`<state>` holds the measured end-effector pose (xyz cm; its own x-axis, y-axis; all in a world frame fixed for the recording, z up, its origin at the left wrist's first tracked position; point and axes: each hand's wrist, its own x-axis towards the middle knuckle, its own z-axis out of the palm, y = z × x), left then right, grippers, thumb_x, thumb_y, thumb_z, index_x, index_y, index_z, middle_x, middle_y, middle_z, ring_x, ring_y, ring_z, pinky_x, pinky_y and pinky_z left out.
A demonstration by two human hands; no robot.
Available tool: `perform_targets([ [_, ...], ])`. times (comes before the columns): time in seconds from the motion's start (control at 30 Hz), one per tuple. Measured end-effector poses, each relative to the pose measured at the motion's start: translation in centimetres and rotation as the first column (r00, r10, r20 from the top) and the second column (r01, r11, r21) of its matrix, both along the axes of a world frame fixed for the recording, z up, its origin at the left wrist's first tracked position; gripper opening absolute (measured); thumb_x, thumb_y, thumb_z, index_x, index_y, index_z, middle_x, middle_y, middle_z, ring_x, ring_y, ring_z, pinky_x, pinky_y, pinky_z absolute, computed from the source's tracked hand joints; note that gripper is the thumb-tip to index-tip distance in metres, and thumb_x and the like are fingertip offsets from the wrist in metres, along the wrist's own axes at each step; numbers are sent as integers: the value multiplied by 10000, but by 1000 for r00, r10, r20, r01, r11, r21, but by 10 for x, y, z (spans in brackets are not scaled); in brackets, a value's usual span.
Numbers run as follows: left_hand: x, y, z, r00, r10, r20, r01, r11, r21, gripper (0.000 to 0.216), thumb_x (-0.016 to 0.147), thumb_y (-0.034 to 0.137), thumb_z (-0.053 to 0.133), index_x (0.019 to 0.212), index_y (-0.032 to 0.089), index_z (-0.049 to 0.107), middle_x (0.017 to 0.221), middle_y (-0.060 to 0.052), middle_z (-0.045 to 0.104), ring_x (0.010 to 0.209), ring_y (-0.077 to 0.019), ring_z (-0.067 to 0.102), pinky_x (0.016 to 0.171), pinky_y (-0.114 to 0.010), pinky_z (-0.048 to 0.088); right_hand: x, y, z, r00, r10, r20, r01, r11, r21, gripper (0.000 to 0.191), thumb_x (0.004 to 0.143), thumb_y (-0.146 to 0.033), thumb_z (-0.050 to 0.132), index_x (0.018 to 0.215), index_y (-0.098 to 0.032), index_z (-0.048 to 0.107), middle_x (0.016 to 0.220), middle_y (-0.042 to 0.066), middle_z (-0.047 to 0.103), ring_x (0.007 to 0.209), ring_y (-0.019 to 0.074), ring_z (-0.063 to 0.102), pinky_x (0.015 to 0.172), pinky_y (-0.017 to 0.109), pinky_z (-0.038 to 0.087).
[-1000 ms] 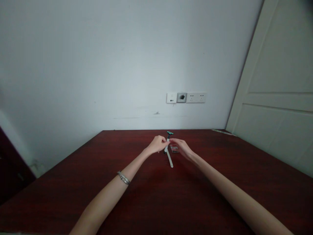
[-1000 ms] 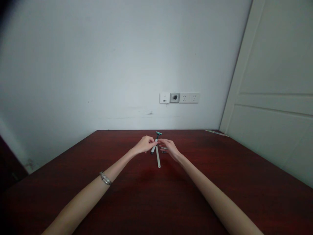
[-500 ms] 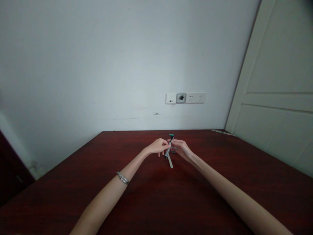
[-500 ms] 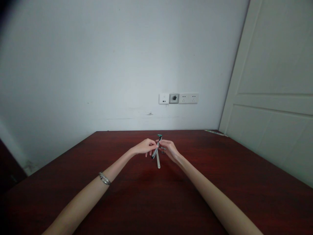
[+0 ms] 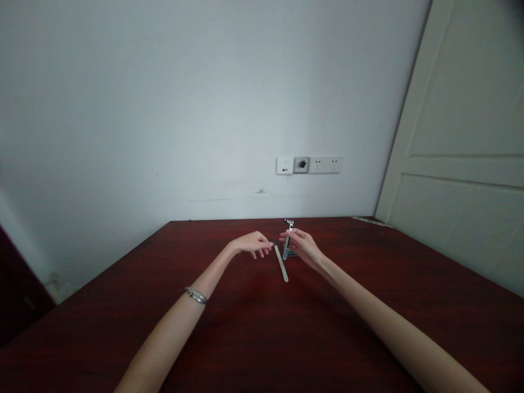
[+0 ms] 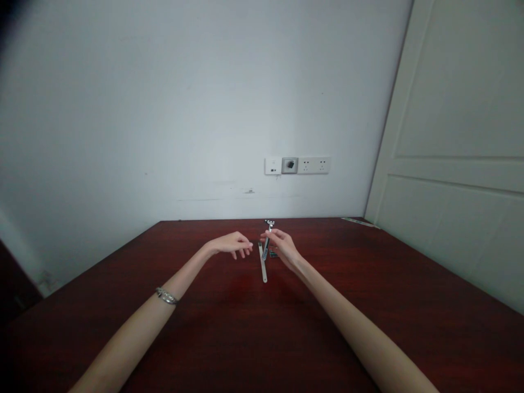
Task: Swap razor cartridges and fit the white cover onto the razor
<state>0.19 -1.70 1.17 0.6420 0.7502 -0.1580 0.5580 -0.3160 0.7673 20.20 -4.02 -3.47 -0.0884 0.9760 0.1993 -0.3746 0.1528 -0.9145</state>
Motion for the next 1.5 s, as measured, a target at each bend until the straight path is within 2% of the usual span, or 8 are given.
perform_targets([
  [0.17, -4, 12, -6, 938, 154, 310, -148, 988, -42, 476, 785, 526, 503, 936, 93, 629, 975, -156, 656, 859, -195, 625, 677, -288, 498, -8, -5, 0, 999, 46, -27, -47, 998, -38, 327, 628, -424, 726, 746, -190, 531, 655, -16, 608, 584, 124, 591, 565, 262, 459],
  [0.27, 0, 19, -12, 822, 234, 519, -148, 968, -202, 467, 819, 507, 473, 996, 96, 607, 1053, -167, 636, 906, -193, 623, 767, -313, 490, -17, -12, 0, 998, 56, -31, -58, 997, -46, 330, 647, -446, 706, 733, -200, 504, 577, -55, 528, 476, 86, 515, 442, 216, 402],
  [0.37, 10, 26, -15, 692, 346, 633, -86, 911, -404, 461, 875, 469, 372, 1035, 89, 580, 1095, -179, 615, 900, -192, 634, 797, -323, 489, -26, -18, 0, 992, 118, -51, -119, 992, -31, 329, 674, -456, 680, 724, -199, 480, 532, -73, 474, 370, 36, 359, 346, 170, 236],
  [0.53, 30, 32, -14, 589, 434, 681, 110, 792, -600, 576, 882, 514, 227, 1065, 66, 538, 1161, -216, 567, 993, -250, 605, 768, -357, 500, -35, -22, 0, 984, 163, -71, -171, 978, -122, 352, 717, -521, 596, 728, -180, 511, 464, -72, 432, 334, 23, 234, 342, 172, 137],
  [0.7, 44, 33, -24, 499, 482, 720, 222, 732, -644, 629, 866, 539, 197, 1134, 45, 480, 1222, -228, 519, 1074, -284, 559, 796, -385, 489, -42, -25, -3, 977, 198, -77, -210, 954, -214, 407, 737, -569, 529, 669, -167, 523, 411, -85, 341, 328, 28, 206, 333, 169, 139],
  [0.87, 53, 26, -34, 418, 559, 716, 282, 669, -687, 644, 871, 492, 209, 1216, -12, 412, 1220, -273, 500, 1069, -295, 560, 860, -402, 461, -47, -25, -10, 984, 151, -91, -170, 953, -249, 412, 718, -554, 561, 612, -166, 473, 382, -106, 276, 313, 13, 177, 321, 147, 113],
  [1.13, 59, 24, -38, 321, 593, 739, 379, 634, -674, 679, 875, 453, 245, 1288, -81, 314, 1235, -337, 451, 1093, -365, 528, 829, -429, 480, -54, -29, -15, 994, 70, -85, -92, 954, -286, 412, 703, -538, 586, 607, -173, 419, 382, -121, 258, 299, -1, 165, 310, 130, 96],
  [1.5, 62, 15, -34, 287, 662, 692, 368, 590, -718, 657, 883, 411, 242, 1291, -101, 303, 1238, -345, 441, 1085, -360, 536, 792, -399, 511, -54, -27, -18, 998, -4, -59, -12, 963, -271, 414, 696, -532, 594, 602, -174, 410, 395, -123, 253, 308, -4, 167, 299, 120, 109],
])
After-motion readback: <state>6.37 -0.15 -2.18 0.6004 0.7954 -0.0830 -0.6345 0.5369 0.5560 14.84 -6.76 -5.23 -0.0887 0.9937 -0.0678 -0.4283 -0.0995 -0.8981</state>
